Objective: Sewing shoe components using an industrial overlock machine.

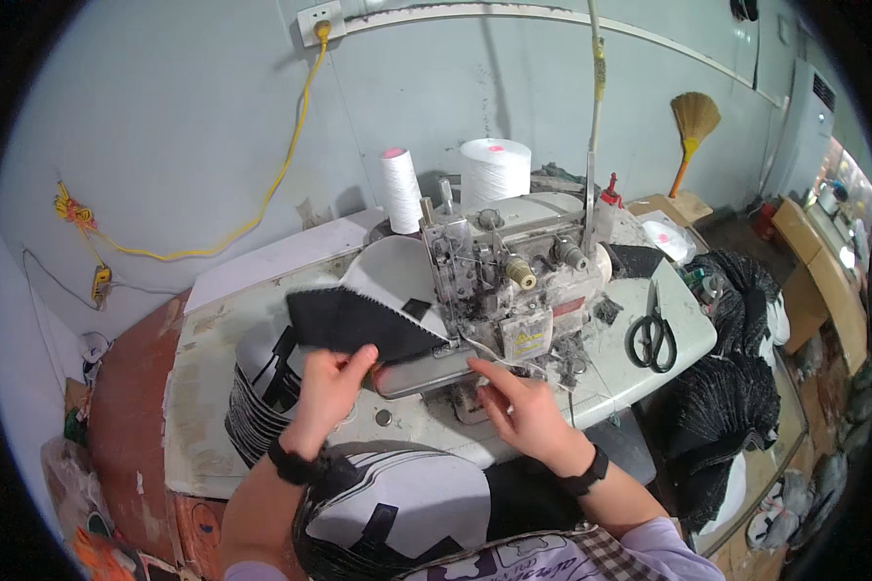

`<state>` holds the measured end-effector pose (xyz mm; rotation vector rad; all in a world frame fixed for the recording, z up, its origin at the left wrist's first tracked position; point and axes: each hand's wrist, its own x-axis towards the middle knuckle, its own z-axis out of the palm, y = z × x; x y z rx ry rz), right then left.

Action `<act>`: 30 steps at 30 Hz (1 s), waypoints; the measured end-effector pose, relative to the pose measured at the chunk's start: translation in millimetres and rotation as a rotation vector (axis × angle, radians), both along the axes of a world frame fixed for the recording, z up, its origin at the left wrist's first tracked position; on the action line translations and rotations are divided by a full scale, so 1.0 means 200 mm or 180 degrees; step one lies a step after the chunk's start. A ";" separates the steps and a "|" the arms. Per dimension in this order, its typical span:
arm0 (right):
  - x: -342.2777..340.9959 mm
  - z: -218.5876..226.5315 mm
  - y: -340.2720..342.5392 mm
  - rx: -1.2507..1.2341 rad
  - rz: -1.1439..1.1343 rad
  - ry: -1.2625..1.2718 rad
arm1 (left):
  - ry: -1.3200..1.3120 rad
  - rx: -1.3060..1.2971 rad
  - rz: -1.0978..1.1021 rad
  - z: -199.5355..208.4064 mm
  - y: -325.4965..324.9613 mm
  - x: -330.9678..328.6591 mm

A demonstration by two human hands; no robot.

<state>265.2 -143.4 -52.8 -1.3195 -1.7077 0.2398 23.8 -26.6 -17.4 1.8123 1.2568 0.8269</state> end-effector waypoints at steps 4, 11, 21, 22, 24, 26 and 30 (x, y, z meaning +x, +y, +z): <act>0.07 -0.03 -0.07 -0.0095 -0.0007 0.0214 | 0.1500 0.1312 0.0613 0.17 0.10 -0.03; 0.02 0.03 -0.11 -0.0083 0.0533 0.0095 | 0.2816 0.3747 -0.0832 0.31 0.26 0.09; 0.20 -0.06 -0.25 -0.1027 -0.0089 0.0622 | 0.4066 0.1376 -0.1012 0.15 -0.07 -0.30; 0.17 -0.06 -0.23 -0.0950 0.0012 0.0619 | 0.3656 0.1693 -0.0598 0.14 -0.11 -0.29; 0.11 -0.05 -0.21 -0.0673 0.0256 0.0465 | 0.3875 0.1717 -0.0546 0.04 -0.05 -0.40; 0.08 -0.08 -0.21 -0.0339 0.0459 0.0331 | 0.4012 0.1097 -0.0501 0.03 0.03 -0.43; 0.01 -0.12 -0.24 -0.0509 0.0813 0.0298 | 0.3753 0.1855 -0.0421 0.06 -0.05 -0.39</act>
